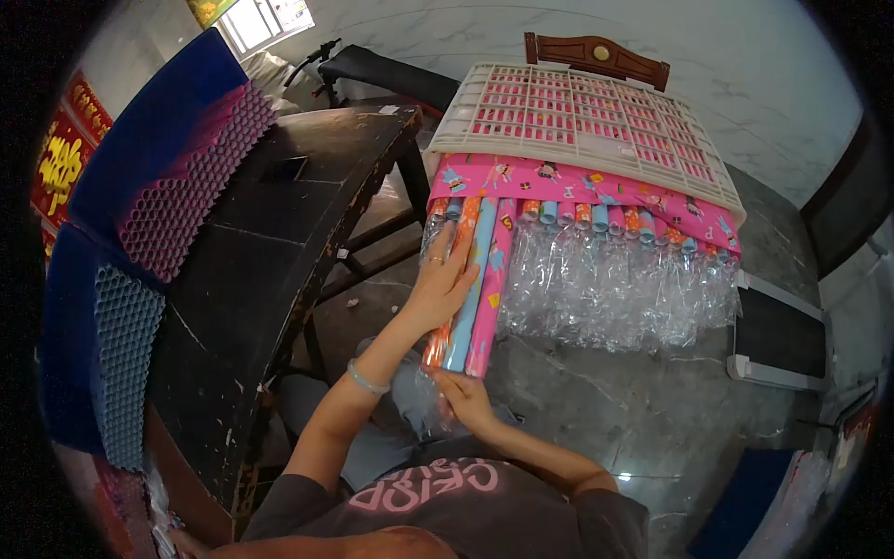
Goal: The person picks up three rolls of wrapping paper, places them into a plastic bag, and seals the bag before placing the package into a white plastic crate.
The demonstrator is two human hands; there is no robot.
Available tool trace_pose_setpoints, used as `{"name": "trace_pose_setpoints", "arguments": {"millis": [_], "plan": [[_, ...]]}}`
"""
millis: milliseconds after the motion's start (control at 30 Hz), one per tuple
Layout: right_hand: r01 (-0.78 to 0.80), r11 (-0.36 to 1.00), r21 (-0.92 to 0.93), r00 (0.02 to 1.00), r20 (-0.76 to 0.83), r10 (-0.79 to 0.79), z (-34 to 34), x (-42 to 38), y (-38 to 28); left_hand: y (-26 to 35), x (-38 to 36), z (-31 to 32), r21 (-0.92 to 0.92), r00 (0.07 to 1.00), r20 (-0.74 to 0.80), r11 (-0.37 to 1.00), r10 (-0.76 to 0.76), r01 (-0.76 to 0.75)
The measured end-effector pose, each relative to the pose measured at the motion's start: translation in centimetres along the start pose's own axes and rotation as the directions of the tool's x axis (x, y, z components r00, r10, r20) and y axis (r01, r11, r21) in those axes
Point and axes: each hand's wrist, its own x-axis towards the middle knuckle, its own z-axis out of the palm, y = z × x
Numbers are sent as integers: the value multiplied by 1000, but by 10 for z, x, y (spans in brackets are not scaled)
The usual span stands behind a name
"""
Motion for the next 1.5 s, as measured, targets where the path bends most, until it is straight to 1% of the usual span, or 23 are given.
{"name": "trace_pose_setpoints", "arguments": {"millis": [67, 133, 200, 267, 367, 400, 467, 500, 633, 700, 833, 900, 967, 1033, 1133, 1167, 1200, 1267, 1300, 1367, 1400, 1467, 1500], "plan": [[56, 996, 69, 998, -4, -56, 0, 37, 1, -8, 18, -8, 238, 925, 267, 912, 269, -333], [172, 976, 130, 977, -152, -152, -5, 68, -13, -12, 45, -6, 214, 920, 268, 913, 287, -347], [197, 910, 364, 973, -188, -135, -25, 95, -29, -15, 75, 3, 151, 899, 284, 911, 332, -384], [236, 902, 360, 966, -186, -179, -59, 127, -39, -23, 102, 13, 100, 896, 257, 912, 363, -398], [325, 913, 245, 938, -207, -278, -87, 167, -57, -18, 122, 18, -82, 934, 310, 984, 177, -159], [329, 910, 251, 936, -213, -279, -90, 179, -69, -18, 123, 22, -80, 931, 318, 984, 179, -161], [337, 862, 378, 919, -332, -213, -93, 200, -85, -17, 120, 28, 140, 940, 277, 959, 201, -246], [325, 868, 375, 931, -290, -222, -102, 208, -83, -15, 116, 29, 233, 945, 274, 940, 181, -247], [303, 884, 356, 924, -338, -180, -110, 217, -81, -16, 118, 26, 274, 934, 299, 920, 196, -281], [222, 948, 229, 967, -179, -183, -125, 217, -78, -20, 118, 25, 286, 925, 334, 916, 181, -282], [160, 983, 85, 977, -158, -146, -123, 197, -77, -23, 117, 26, 286, 928, 306, 909, 211, -302], [89, 991, -104, 974, -197, -109, -112, 166, -64, -23, 118, 26, 288, 927, 340, 921, 159, -264], [52, 999, -14, 978, -199, -54, -110, 136, -26, -23, 116, 30, 311, 935, 320, 915, 154, -257], [-78, 994, -75, 988, -138, 67, -96, 99, 6, -24, 109, 31, 344, 945, 296, 907, 141, -243], [-263, 927, -269, 937, 159, 312, -93, 52, 97, -29, 77, 35, 256, 941, 12, 908, 339, -331], [-268, 908, -321, 890, 278, 361, -94, 41, 117, -27, 53, 32, 182, 957, 21, 940, 290, -289], [-268, 905, -330, 888, 279, 365, -92, 35, 121, -25, 24, 28, 107, 970, 32, 964, 241, -243], [51, 773, -633, 895, 371, 245, -81, 24, 119, -29, -48, 22, -49, 990, 1, 989, 138, -138], [5, 663, -749, 850, 353, 392, -72, 33, 90, -33, -85, 14, -20, 993, 76, 996, 87, -85], [82, 650, -755, 812, 429, 395, -73, 58, 94, -54, -169, -8, 93, 969, 247, 996, -26, 3], [156, 643, -750, 768, 502, 399, -69, 70, 93, -66, -212, -23, 176, 939, 330, 984, -98, 41], [150, 629, -763, 704, 529, 474, -38, 93, 64, -72, -288, -72, 451, 615, 668, 885, -420, 116], [234, 642, -730, 643, 612, 461, -16, 107, 52, -66, -314, -99, 520, 622, 602, 837, -501, 171]]}}
